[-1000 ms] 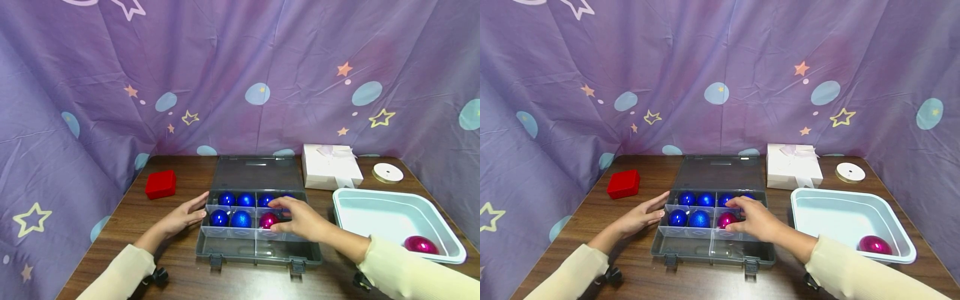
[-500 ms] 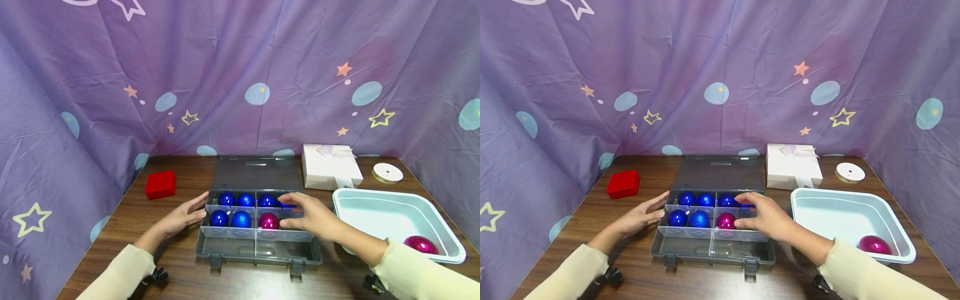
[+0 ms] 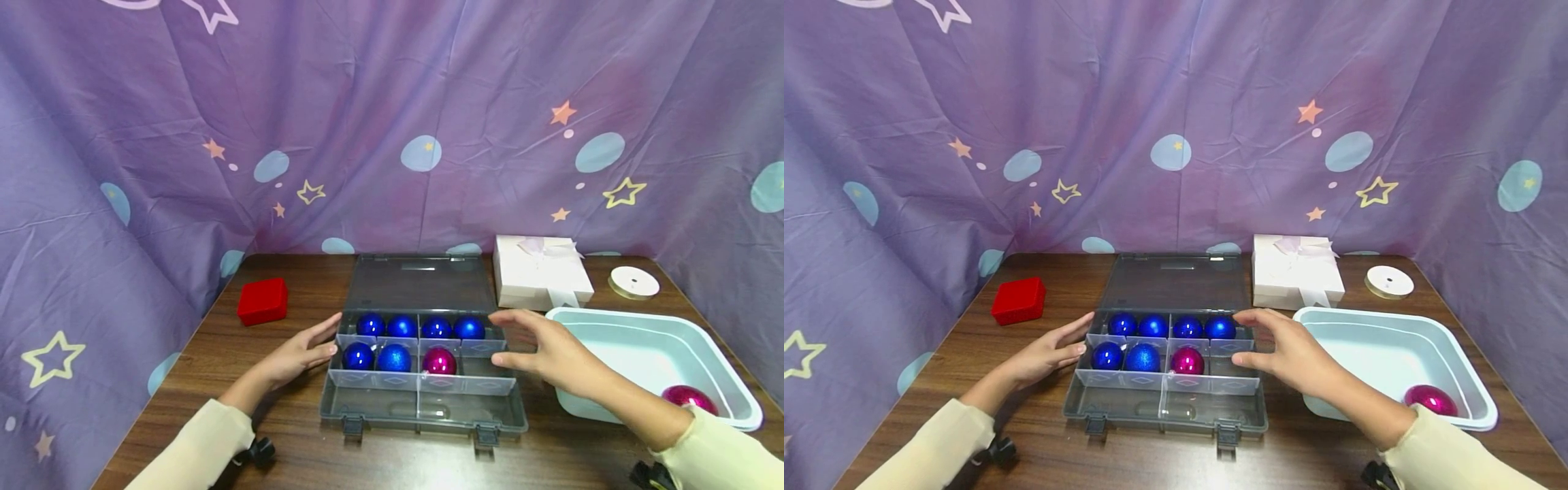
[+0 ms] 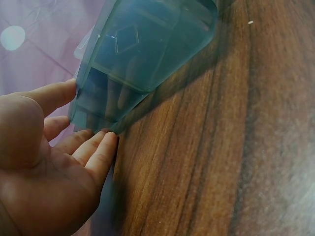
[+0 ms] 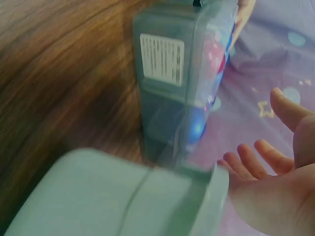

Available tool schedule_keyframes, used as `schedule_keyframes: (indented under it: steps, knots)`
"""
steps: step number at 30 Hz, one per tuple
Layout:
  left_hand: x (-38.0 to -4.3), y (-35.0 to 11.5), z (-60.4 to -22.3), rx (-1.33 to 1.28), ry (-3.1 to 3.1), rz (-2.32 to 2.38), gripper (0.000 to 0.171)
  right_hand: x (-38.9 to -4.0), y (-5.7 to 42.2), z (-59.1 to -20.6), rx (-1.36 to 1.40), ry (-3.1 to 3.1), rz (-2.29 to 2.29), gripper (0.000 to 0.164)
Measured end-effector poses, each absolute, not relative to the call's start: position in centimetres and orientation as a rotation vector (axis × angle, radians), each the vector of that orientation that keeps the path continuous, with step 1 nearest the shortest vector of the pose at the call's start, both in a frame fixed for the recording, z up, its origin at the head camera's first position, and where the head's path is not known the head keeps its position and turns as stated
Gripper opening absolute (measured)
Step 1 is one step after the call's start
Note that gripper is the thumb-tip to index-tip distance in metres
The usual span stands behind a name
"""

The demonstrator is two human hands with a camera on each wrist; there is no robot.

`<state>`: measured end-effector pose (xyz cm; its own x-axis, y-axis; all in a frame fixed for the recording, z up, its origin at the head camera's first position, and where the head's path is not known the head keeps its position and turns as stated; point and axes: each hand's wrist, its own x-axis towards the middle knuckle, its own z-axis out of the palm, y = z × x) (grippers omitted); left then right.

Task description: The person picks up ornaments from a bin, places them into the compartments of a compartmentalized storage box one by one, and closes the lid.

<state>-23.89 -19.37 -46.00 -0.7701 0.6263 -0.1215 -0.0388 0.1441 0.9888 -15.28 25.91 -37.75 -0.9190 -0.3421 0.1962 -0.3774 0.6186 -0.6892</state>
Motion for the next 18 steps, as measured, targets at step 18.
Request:
schedule_keyframes:
  steps: [18]
  knots:
    - [-23.9,-19.4,-46.2,0.559,1.926,1.664,0.077,-13.5,34.4,-37.9,0.495,-2.719,1.12,0.054]
